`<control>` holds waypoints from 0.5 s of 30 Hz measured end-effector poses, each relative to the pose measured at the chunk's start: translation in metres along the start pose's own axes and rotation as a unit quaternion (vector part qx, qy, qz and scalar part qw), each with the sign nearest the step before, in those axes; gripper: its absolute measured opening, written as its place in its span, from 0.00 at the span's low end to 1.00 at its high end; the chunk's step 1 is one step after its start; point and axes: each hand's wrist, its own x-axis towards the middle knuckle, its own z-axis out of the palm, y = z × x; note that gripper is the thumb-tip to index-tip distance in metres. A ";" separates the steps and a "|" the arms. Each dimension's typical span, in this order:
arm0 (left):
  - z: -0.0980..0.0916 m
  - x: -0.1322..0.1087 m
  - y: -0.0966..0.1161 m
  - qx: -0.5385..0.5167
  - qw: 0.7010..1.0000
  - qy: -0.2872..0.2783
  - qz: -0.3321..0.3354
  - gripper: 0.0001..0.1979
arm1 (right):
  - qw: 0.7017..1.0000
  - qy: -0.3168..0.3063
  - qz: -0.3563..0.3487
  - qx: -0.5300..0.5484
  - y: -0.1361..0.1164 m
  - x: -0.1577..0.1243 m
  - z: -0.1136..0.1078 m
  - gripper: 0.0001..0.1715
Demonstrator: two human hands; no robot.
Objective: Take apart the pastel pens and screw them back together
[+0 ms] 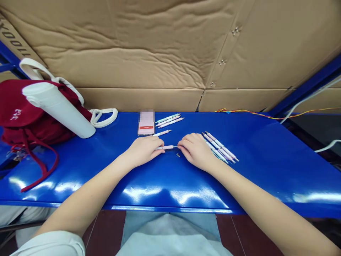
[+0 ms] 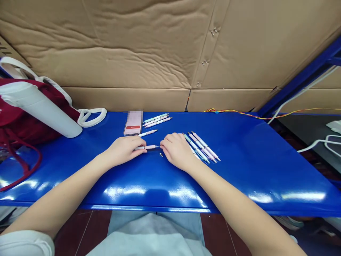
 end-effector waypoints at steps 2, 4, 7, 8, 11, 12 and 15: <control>0.001 0.000 0.001 0.001 1.000 0.001 0.007 0.09 | 1.000 -0.002 -0.005 0.003 -0.002 0.000 0.001 0.15; 0.001 0.000 0.002 0.001 1.000 0.003 0.016 0.10 | 1.000 -0.008 -0.005 0.015 -0.004 0.001 0.002 0.15; 0.001 0.001 0.002 0.001 1.000 0.005 0.022 0.09 | 0.999 -0.014 0.007 0.052 -0.005 0.001 0.000 0.13; 0.001 0.001 0.002 0.001 1.000 0.006 0.020 0.09 | 0.998 -0.013 0.019 0.067 -0.005 0.001 -0.001 0.12; 0.001 0.001 -0.001 -0.002 1.000 0.006 0.009 0.10 | 0.993 -0.032 0.060 0.093 -0.003 0.000 -0.005 0.19; 0.001 0.000 -0.002 -0.004 1.000 0.007 0.007 0.11 | 0.993 -0.048 0.065 0.092 -0.002 -0.001 -0.005 0.20; 0.001 0.000 -0.005 -0.006 1.000 0.010 0.005 0.13 | 0.991 -0.097 0.051 0.073 0.000 -0.001 -0.003 0.13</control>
